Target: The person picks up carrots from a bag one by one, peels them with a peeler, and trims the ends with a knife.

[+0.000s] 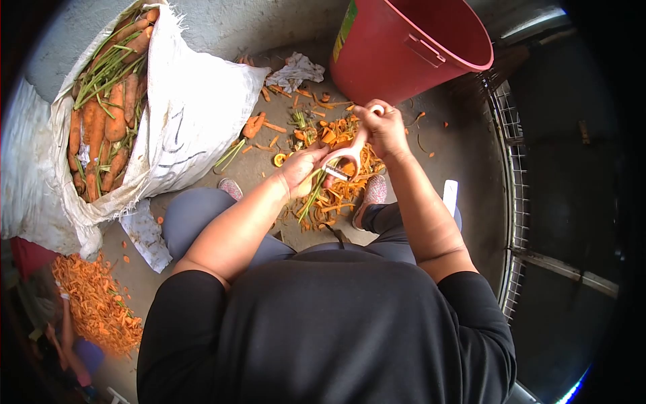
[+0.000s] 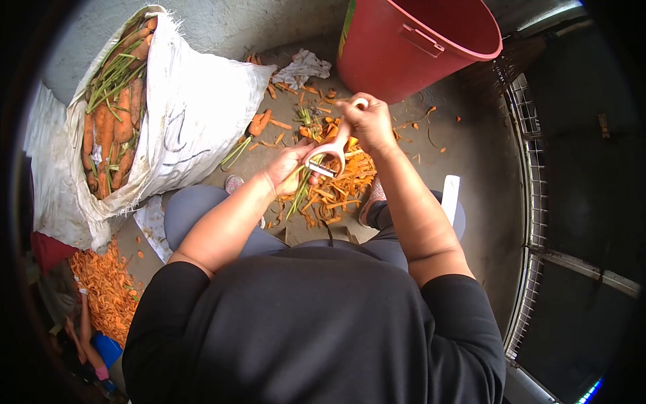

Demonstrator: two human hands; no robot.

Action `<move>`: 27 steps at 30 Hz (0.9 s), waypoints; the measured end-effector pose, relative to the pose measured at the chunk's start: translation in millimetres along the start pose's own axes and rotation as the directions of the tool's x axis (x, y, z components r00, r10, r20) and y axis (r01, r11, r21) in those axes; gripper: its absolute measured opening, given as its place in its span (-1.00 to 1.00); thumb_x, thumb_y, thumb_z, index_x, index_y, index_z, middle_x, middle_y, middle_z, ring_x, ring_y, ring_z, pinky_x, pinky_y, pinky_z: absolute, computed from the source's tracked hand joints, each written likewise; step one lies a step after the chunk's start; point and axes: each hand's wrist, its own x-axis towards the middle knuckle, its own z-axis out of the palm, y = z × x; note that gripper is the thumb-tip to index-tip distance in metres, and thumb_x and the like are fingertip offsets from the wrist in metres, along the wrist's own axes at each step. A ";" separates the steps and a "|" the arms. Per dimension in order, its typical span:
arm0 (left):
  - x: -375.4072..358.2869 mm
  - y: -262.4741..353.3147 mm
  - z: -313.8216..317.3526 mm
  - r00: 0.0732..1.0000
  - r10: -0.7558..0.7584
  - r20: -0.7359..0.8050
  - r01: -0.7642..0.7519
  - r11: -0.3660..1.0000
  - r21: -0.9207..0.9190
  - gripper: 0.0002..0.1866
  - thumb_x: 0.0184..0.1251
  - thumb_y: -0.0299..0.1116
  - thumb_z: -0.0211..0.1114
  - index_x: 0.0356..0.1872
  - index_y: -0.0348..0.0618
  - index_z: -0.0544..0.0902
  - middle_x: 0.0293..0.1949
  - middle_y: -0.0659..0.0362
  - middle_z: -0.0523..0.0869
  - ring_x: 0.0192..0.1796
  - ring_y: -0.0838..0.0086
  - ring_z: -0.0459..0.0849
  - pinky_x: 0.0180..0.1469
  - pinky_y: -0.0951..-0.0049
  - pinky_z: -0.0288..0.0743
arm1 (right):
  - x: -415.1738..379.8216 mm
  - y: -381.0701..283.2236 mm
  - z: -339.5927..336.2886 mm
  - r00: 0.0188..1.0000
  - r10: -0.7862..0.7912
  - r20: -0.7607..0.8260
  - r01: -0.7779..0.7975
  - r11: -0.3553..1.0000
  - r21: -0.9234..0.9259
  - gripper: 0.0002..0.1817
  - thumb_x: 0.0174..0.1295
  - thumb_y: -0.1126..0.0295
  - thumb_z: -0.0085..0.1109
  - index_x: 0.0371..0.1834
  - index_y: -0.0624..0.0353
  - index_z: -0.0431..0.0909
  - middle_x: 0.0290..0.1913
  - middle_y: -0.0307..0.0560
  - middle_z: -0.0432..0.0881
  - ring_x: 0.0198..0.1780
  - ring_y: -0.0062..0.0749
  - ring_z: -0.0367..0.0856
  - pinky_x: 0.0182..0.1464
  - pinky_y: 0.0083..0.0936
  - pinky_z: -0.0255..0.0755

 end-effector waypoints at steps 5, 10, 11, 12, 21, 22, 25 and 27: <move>3.0 1.8 -7.3 0.997 -0.053 -0.051 0.061 0.983 0.174 -0.93 0.34 -0.35 -0.09 -0.26 -0.03 0.36 -0.46 0.24 0.46 -0.62 0.73 0.32 -0.71 0.78 0.12 | -11.5 28.4 8.9 0.989 0.135 -0.060 -0.133 0.990 0.036 -0.79 0.01 0.46 0.24 -0.60 0.16 0.36 -0.69 -0.28 0.38 -0.75 -0.63 0.32 -0.74 -0.67 0.21; 2.2 13.0 -11.6 0.994 -0.017 -0.107 0.043 0.968 0.248 -0.96 0.29 -0.40 -0.03 -0.32 0.03 0.31 -0.54 0.31 0.35 -0.66 0.74 0.20 -0.70 0.77 0.06 | -16.5 44.6 -35.3 0.952 0.290 0.100 -0.270 0.947 -0.177 -0.72 -0.04 0.46 0.26 -0.25 0.24 0.43 -0.63 -0.28 0.42 -0.63 -0.66 0.38 -0.59 -0.70 0.30; 1.7 15.6 -8.6 0.996 -0.021 -0.090 0.045 0.960 0.276 -0.95 0.30 -0.40 -0.03 -0.33 0.04 0.30 -0.55 0.32 0.33 -0.66 0.74 0.19 -0.70 0.76 0.06 | -23.8 33.1 -31.1 0.945 0.309 0.112 -0.222 0.852 -0.475 -0.60 -0.09 0.46 0.29 -0.12 0.25 0.44 -0.60 -0.26 0.45 -0.58 -0.66 0.41 -0.53 -0.70 0.33; -2.5 20.4 0.5 0.997 -0.022 -0.072 0.041 0.963 0.266 -0.96 0.29 -0.41 -0.06 -0.32 0.03 0.29 -0.56 0.32 0.31 -0.66 0.73 0.17 -0.70 0.75 0.05 | -27.9 31.8 -24.2 0.954 0.261 0.148 -0.089 0.718 -0.691 -0.38 -0.18 0.47 0.32 0.07 0.25 0.37 -0.55 -0.22 0.51 -0.53 -0.63 0.46 -0.44 -0.66 0.38; -24.3 44.1 22.4 0.975 -0.055 0.215 0.027 0.991 0.131 -0.81 0.22 -0.24 -0.03 -0.22 -0.07 0.28 -0.60 0.24 0.33 -0.65 0.61 0.26 -0.68 0.66 0.16 | -44.0 32.1 -11.2 0.850 -0.406 0.336 0.447 0.220 -0.867 -0.42 -0.22 0.28 0.32 0.00 -0.04 0.43 -0.51 -0.08 0.59 -0.50 -0.23 0.59 -0.45 -0.39 0.46; -27.0 45.4 26.8 0.981 -0.082 0.177 0.061 0.991 0.121 -0.77 0.24 -0.18 -0.05 -0.21 -0.08 0.29 -0.58 0.22 0.36 -0.64 0.59 0.30 -0.67 0.64 0.21 | -43.4 32.4 -13.8 0.801 -0.464 0.378 0.472 0.101 -0.876 -0.44 -0.23 0.27 0.32 -0.02 -0.05 0.44 -0.56 -0.15 0.54 -0.55 -0.33 0.56 -0.53 -0.41 0.44; -29.2 41.9 32.2 0.982 -0.134 0.135 0.110 0.979 0.169 -0.63 0.29 -0.02 -0.12 -0.18 -0.13 0.37 -0.49 0.15 0.48 -0.56 0.54 0.44 -0.56 0.55 0.38 | -51.1 17.7 -9.7 0.727 -0.476 0.495 0.509 -0.109 -0.854 -0.46 -0.17 0.26 0.28 -0.01 -0.03 0.43 -0.57 -0.22 0.49 -0.57 -0.40 0.54 -0.57 -0.47 0.42; -24.6 31.4 31.3 0.979 -0.159 0.129 0.127 0.966 0.227 -0.52 0.32 0.09 -0.17 -0.18 -0.17 0.42 -0.42 0.10 0.57 -0.50 0.51 0.55 -0.48 0.49 0.49 | -58.2 14.8 -3.7 0.684 -0.426 0.592 0.584 -0.167 -0.795 -0.46 -0.13 0.28 0.23 0.03 -0.02 0.40 -0.59 -0.24 0.43 -0.56 -0.45 0.52 -0.58 -0.49 0.40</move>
